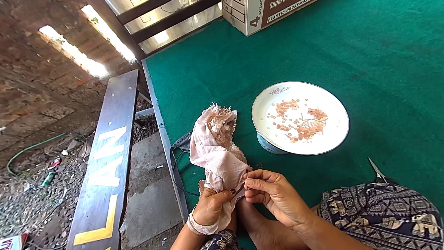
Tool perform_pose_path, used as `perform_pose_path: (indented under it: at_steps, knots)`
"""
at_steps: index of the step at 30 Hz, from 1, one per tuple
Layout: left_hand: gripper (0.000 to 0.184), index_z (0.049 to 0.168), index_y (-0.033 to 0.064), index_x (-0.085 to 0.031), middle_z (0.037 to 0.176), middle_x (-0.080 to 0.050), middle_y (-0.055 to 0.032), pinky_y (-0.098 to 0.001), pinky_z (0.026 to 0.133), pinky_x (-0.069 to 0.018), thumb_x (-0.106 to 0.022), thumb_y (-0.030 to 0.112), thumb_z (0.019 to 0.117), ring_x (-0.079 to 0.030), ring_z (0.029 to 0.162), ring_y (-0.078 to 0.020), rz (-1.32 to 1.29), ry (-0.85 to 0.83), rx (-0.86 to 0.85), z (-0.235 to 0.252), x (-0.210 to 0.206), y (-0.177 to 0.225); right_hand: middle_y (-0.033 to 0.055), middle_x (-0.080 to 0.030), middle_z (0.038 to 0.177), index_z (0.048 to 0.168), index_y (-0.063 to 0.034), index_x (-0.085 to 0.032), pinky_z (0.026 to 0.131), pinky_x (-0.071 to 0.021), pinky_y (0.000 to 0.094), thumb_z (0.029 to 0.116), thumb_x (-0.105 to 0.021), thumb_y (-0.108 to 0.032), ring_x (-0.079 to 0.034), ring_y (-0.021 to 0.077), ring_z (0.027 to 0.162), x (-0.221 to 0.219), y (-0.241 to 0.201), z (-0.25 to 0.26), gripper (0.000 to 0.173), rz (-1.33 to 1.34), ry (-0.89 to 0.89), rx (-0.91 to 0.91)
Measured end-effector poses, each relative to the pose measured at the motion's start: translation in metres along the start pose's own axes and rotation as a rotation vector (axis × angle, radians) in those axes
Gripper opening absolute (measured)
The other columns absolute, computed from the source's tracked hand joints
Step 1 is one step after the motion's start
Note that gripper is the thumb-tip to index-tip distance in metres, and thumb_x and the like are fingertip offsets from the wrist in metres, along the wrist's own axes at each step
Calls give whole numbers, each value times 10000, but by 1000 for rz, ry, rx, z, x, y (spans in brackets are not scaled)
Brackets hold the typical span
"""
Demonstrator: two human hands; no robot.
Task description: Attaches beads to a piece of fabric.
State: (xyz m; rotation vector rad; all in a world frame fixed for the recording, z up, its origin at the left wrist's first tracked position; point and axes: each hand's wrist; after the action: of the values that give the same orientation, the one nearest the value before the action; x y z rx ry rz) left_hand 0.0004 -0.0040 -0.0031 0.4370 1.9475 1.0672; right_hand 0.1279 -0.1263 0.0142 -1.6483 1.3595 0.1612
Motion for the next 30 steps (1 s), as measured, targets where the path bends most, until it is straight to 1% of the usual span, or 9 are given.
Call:
perform_pose_path:
  at_steps: [12,16,19,21,22,24,26,28,30]
  knots:
    - [398,1008,100,-706,954,-766,-23,-301,846,-600,-541,-184,783,-730,898,-97,16,-8,2,0,1,1,101,-760,789,904,22,-714,647,-650,276,919,-622,143,-752,151,663,-2,7,-1,153,36,44,28]
    - [404,1018,103,-707,967,-767,-23,-310,862,-598,-546,-187,787,-730,912,-101,30,-35,-7,-1,2,-1,106,-757,783,891,12,-674,646,-651,283,910,-623,147,-753,161,656,-3,9,-3,146,68,107,123]
    - [412,1027,120,-722,984,-768,-2,-301,877,-592,-560,-177,792,-725,932,-85,54,-79,-12,-2,4,-3,91,-746,797,965,2,-639,615,-646,271,977,-579,73,-740,149,626,-2,0,-4,94,51,131,134]
    - [408,1037,137,-719,998,-765,12,-299,888,-586,-565,-163,808,-718,948,-74,81,-122,3,-3,6,-2,38,-700,706,974,-12,-667,498,-574,193,1003,-581,-1,-645,65,506,3,-8,-1,91,-47,85,95]
    - [407,1048,136,-711,1007,-762,11,-303,892,-584,-561,-162,815,-715,957,-76,88,-141,12,-3,6,-2,1,-649,633,917,-30,-682,434,-488,153,1000,-594,-21,-550,19,443,6,-10,1,121,-103,68,93]
    - [411,1055,133,-707,1017,-760,12,-307,898,-582,-555,-164,816,-712,967,-77,95,-169,24,-3,8,-3,-60,-549,566,872,-74,-670,405,-405,134,1006,-586,-53,-443,-16,409,14,-16,7,160,-207,57,176]
    - [420,1069,133,-713,1031,-758,14,-308,913,-577,-559,-168,820,-708,982,-77,83,-196,25,-3,10,-4,-82,-563,600,907,-95,-625,456,-464,150,1030,-552,-82,-491,-7,449,21,-26,15,144,-318,98,345]
    - [424,1062,140,-713,1025,-757,24,-298,910,-577,-553,-168,818,-705,980,-68,84,-207,31,-3,10,-4,-76,-626,681,954,-86,-587,598,-568,205,1051,-511,-98,-608,27,562,30,-41,23,124,-406,148,498]
    - [429,1061,139,-712,1027,-757,21,-300,910,-576,-548,-174,817,-705,979,-72,65,-218,35,-2,10,-3,-74,-647,770,974,-98,-576,715,-588,232,1061,-473,-102,-650,44,678,39,-57,26,135,-455,186,635]
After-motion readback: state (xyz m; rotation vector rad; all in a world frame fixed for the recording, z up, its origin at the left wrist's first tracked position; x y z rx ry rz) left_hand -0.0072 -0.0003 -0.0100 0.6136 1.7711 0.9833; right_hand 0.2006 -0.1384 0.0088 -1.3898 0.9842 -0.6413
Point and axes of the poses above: each hand's wrist, its own z-axis towards the middle knuckle, its own x-axis out of the back of the hand, y = z × x
